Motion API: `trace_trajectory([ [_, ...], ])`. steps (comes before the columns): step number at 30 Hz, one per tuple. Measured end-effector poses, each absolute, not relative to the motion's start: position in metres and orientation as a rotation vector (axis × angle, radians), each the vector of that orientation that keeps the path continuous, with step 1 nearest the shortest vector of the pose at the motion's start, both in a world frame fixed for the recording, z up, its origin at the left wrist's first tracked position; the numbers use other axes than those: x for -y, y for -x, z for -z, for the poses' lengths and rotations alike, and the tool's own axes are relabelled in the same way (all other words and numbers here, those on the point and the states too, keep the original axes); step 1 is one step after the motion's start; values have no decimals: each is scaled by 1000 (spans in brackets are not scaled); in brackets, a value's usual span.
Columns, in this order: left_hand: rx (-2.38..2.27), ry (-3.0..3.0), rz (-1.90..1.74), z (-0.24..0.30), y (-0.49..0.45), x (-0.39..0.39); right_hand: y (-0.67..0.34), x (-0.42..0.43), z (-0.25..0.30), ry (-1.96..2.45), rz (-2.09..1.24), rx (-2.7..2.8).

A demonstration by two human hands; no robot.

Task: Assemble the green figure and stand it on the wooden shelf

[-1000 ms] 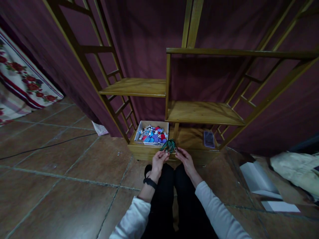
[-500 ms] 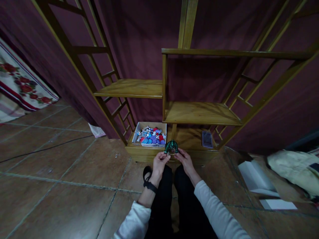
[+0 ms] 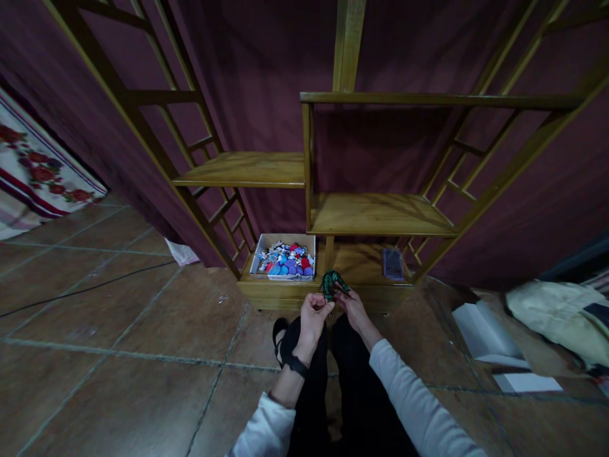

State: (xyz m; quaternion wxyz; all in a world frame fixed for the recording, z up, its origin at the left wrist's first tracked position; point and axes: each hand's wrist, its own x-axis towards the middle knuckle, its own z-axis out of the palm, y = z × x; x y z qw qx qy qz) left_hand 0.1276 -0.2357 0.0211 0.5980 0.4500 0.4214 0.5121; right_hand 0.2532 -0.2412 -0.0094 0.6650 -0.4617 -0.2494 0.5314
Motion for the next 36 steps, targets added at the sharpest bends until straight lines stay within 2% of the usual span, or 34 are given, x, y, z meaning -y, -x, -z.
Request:
trace_trajectory([
  [13,-1084,-1232,-1231,-13,-123,240,-255,252,-6,883,-1170,532],
  [23,-1067,-1042,-1245,-10,-109,221,-251,260,-12,954,-1173,629],
  [36,-876,-848,-1174,-19,-98,203,-222,287,-48,1093,-844,1068],
])
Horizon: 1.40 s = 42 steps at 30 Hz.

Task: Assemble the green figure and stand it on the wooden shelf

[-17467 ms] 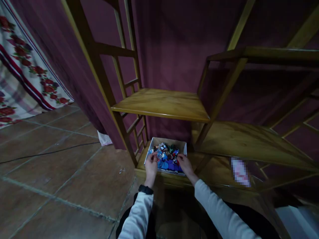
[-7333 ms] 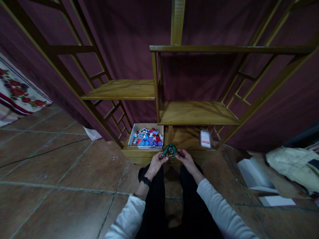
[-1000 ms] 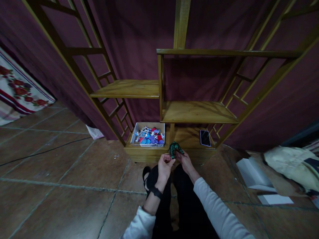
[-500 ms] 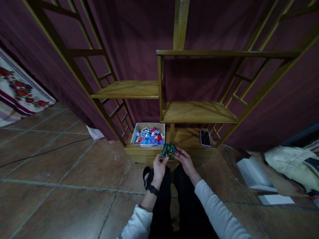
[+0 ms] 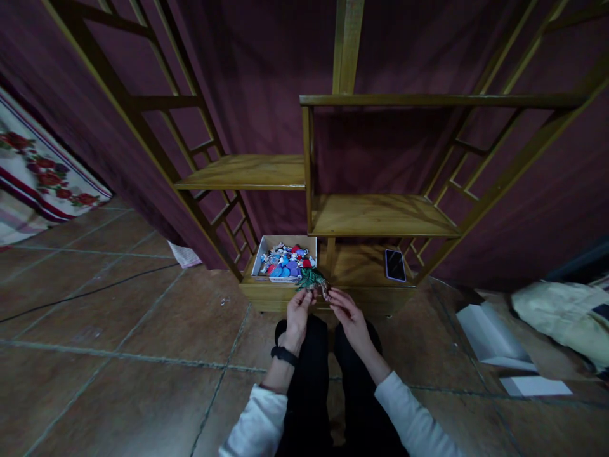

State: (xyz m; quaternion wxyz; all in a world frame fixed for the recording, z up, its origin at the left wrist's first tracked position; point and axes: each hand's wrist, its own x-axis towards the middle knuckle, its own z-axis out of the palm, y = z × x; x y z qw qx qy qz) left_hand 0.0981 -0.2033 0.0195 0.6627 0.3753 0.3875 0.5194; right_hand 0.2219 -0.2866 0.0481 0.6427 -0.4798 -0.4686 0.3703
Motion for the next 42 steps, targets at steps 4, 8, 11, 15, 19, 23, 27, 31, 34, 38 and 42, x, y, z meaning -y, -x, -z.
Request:
trace_trajectory([
  [4,-788,-775,-1114,-25,-98,200,-211,295,-61,1170,-684,1246],
  [8,-697,-692,-1042,-26,-100,201,-200,302,-70,1180,-627,1412],
  [11,-678,-623,-990,-27,-101,206,-194,304,-75,1167,-599,1489],
  [15,-627,-553,-917,-30,-102,211,-189,307,-82,1150,-566,1556],
  [19,-540,-561,-828,-34,-101,213,-188,312,-88,1143,-514,1538],
  [23,-502,-562,-803,-38,-100,215,-189,313,-88,1157,-466,1465],
  [27,-518,-584,-817,-39,-102,218,-192,312,-86,1183,-465,1424],
  [31,-483,-568,-814,-38,-103,220,-195,313,-84,1223,-465,1406],
  [34,-467,-552,-819,-38,-104,222,-198,313,-83,1236,-459,1396],
  [38,-527,-584,-815,-40,-106,225,-200,313,-83,1233,-479,1362],
  [42,-538,-588,-857,-39,-106,223,-204,309,-77,1226,-564,1185],
])
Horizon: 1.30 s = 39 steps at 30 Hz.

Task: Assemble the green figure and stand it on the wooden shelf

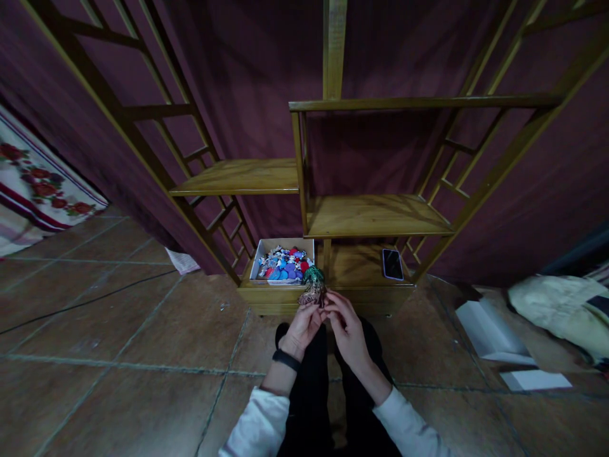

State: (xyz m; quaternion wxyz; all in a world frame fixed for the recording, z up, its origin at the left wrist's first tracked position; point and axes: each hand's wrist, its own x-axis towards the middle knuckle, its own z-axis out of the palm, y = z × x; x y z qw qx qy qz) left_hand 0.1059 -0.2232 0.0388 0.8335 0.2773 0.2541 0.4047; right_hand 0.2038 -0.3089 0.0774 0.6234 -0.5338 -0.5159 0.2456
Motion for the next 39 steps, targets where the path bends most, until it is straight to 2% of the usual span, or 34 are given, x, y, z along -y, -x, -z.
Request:
trace_trajectory([
  [8,-659,-766,-926,-40,-97,216,-221,300,-66,1192,-788,908],
  [29,-946,-1088,-1199,-50,-107,224,-238,269,-28,1180,-857,773],
  [39,-969,-1162,-1214,-54,-116,237,-241,265,-24,979,-999,610],
])
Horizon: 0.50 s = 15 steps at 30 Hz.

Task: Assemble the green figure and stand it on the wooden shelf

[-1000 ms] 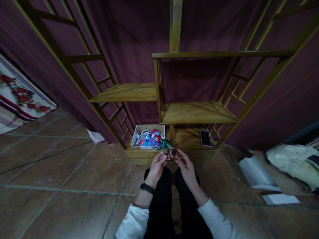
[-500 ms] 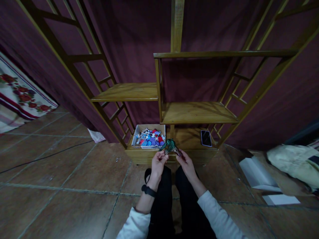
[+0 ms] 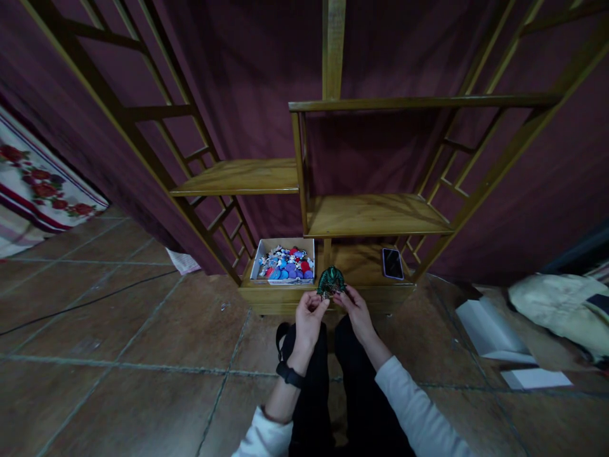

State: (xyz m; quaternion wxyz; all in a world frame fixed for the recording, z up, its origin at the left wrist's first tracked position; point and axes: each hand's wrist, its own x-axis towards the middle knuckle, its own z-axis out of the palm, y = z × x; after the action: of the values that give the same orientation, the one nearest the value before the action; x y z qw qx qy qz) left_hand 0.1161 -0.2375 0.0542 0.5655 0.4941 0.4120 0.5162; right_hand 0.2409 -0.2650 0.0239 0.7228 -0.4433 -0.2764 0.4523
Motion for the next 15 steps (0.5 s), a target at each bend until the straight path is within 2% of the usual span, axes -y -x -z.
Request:
trace_trajectory([
  [15,-869,-1126,-1139,-58,-117,245,-249,263,-39,787,-1120,492],
])
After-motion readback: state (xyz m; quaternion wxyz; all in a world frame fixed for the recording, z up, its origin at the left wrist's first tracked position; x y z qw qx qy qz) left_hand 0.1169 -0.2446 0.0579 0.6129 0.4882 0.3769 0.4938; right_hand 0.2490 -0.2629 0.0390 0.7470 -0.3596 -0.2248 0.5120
